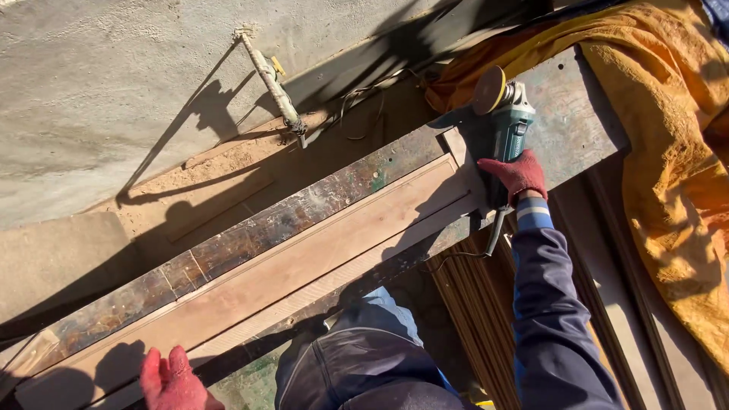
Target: Sanding a long piece of wood using an angle grinder equipped with a sanding disc.
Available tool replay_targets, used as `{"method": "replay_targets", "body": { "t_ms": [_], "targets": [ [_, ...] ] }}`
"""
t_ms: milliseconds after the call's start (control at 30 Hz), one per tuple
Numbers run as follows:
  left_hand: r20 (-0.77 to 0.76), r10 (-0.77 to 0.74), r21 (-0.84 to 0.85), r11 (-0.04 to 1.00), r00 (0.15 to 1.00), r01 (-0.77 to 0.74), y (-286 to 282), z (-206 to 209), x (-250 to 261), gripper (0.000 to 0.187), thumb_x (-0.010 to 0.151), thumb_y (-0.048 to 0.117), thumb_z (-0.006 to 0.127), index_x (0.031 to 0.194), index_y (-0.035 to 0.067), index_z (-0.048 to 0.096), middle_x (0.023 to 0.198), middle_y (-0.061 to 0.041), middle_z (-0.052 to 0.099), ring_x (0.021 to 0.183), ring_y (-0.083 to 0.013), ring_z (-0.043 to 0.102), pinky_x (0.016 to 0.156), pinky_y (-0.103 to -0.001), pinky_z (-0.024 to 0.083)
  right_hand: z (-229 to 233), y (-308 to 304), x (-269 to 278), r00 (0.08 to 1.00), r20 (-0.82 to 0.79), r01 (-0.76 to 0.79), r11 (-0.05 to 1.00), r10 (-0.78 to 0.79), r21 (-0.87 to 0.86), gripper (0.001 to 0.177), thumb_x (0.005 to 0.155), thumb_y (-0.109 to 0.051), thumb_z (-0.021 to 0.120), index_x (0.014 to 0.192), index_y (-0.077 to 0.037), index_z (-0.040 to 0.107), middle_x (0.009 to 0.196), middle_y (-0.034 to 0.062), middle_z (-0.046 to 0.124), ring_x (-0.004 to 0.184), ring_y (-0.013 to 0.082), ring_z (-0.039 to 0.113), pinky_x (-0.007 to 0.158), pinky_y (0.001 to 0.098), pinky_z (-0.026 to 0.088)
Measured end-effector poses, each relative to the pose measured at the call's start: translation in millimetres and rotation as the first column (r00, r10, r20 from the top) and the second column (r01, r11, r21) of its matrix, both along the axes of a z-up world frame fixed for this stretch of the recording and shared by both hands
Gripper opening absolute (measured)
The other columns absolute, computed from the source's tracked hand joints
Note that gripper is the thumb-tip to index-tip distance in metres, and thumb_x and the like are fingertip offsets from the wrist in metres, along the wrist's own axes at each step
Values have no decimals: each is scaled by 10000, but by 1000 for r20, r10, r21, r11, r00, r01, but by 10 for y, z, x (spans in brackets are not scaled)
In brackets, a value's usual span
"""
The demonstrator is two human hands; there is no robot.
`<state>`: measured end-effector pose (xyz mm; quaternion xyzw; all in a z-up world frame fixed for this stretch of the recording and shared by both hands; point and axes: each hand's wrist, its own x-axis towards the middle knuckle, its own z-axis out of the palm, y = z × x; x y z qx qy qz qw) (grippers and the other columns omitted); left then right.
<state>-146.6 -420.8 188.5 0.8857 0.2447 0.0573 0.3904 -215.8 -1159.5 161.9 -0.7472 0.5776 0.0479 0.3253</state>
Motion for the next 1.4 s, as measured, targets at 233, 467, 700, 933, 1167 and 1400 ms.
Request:
{"method": "replay_targets", "body": {
  "t_ms": [233, 467, 700, 933, 1167, 1400],
  "targets": [
    [49, 88, -439, 897, 995, -57, -1452, 819, 146, 283, 1002, 85, 677, 1284, 77, 656, 1145, -16, 668, 987, -81, 602, 915, -187, 507, 316, -44, -29, 973, 194, 76, 971, -122, 227, 526, 674, -274, 812, 1119, -27, 682, 1019, 120, 707, 847, 246, 654, 797, 342, 554],
    [-193, -490, -880, 471, 850, 71, -2847, 1007, 304, 407, 880, 31, 685, 1282, -23, 650, 1207, -127, 705, 1073, -194, 665, 943, -286, 535, 1009, 593, -308, 757, 519, 47, 826, -396, 561, 420, 817, -159, 647, 1205, -39, 543, 940, 101, 661, 778, 227, 673, 731, 323, 579],
    [-203, -803, -959, 49, 560, -278, -4199, 598, -239, 900, 812, 305, 868, 1571, 179, 402, 1541, -296, 349, 1400, -441, 344, 1016, -623, 512, 1883, 1876, -466, 957, 279, -4, 954, -84, 301, 628, 585, -265, 939, 1111, -80, 650, 929, 177, 668, 907, 320, 666, 879, 489, 518],
    [-194, -722, -965, 262, 664, 3, -3195, 732, -374, 539, 769, 189, 896, 1236, 190, 627, 1170, -69, 728, 1083, -195, 684, 899, -475, 596, 1943, 3417, -691, 882, 470, -156, 925, -28, 347, 1052, 464, -370, 1023, 1387, -113, 588, 1239, 181, 655, 1210, 343, 602, 1057, 503, 457],
    [-125, -507, -968, -126, 853, -217, -1554, 824, -559, 468, 900, 285, 799, 1314, 202, 597, 1232, -181, 697, 1068, -367, 707, 915, -565, 595, 1598, 4851, -916, 709, 662, -524, 446, -242, 725, 583, 456, -48, 908, 978, 32, 662, 629, 251, 657, 480, 376, 717, 451, 460, 618],
    [-123, -479, -939, -228, 869, -258, -457, 716, -938, 615, 937, 653, 698, 1245, 121, 688, 1070, -176, 748, 939, -332, 748, 739, -467, 670, 1760, 6016, -1140, 816, 576, -414, 648, -48, 639, 649, 441, 1, 1004, 984, 29, 649, 688, 251, 645, 551, 369, 701, 442, 471, 608]
  ]
}}
